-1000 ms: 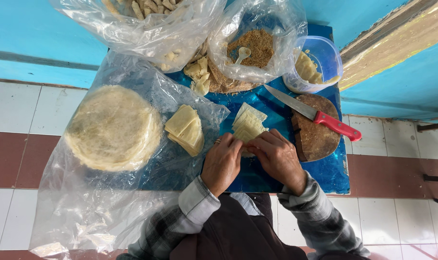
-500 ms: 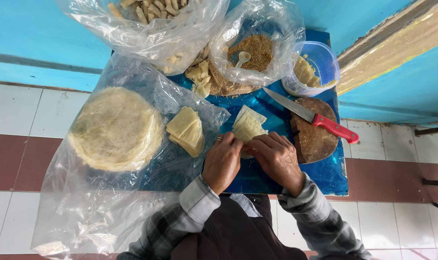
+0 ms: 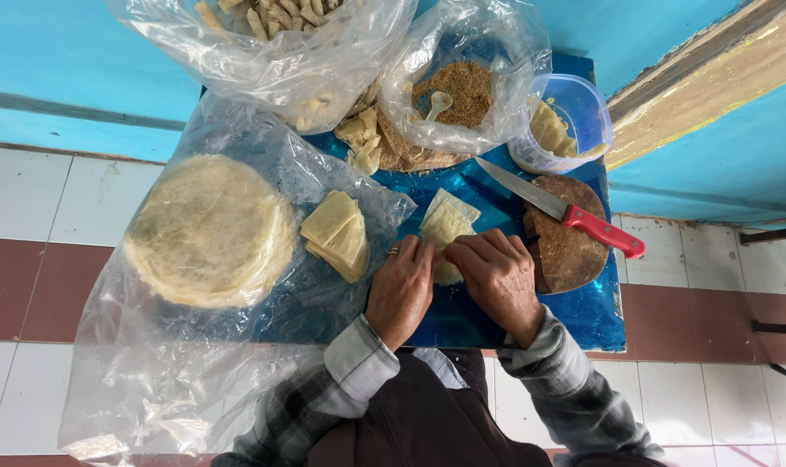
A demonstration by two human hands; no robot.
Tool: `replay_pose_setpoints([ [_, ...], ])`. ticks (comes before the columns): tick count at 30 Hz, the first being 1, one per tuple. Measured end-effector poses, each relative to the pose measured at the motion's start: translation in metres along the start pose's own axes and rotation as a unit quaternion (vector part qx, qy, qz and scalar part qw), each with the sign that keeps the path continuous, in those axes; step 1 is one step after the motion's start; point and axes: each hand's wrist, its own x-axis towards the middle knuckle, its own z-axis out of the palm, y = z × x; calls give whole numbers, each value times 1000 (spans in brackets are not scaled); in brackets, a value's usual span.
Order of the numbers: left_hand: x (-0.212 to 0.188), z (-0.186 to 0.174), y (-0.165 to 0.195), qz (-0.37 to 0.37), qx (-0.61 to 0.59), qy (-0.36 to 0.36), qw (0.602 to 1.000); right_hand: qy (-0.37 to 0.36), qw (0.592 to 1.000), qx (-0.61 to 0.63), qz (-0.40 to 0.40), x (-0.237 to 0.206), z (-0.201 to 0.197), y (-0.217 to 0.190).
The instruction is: The person takes thin pastry sheets from a stack, spoons brown filling from a plastic bag onto a sheet, and folds the sheet over the filling by hand to form filled snack packets, placing finished pieces aside. They repeat this cycle, occasionally repositioning the stack of sheets and the filling bag on the plastic-covered table.
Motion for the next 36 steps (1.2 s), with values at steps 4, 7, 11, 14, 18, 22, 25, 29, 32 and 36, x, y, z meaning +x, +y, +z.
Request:
replay_pose_setpoints([
  [4,2,-1,2,27,10,33,999,12,1000,-19,1,3,3,3],
  [7,4,3,3,-13,22,21,999,10,1000,-20,0,4,4,3],
  [11,8,8,4,-36,29,32,998,-10,1000,4,21,10,3,3],
  [14,12,6,6,-57,-25,59,996,-12,999,19,25,14,0,5],
  [18,13,-1,5,-66,-143,106,982,11,1000,17,17,11,-8,3],
  [22,13,-4,3,-58,-210,115,969,49,999,-12,-17,7,-16,-4],
  [25,14,-3,4,-67,-248,96,962,53,995,-66,-56,13,-27,-12],
  [29,2,-9,7,-47,-262,101,959,94,995,-9,-35,38,-58,-9],
  [32,-12,-14,9,11,-168,102,980,143,989,-38,-8,79,-80,8],
  [36,-17,-12,9,43,-54,102,992,205,973,-36,-101,180,-76,34],
])
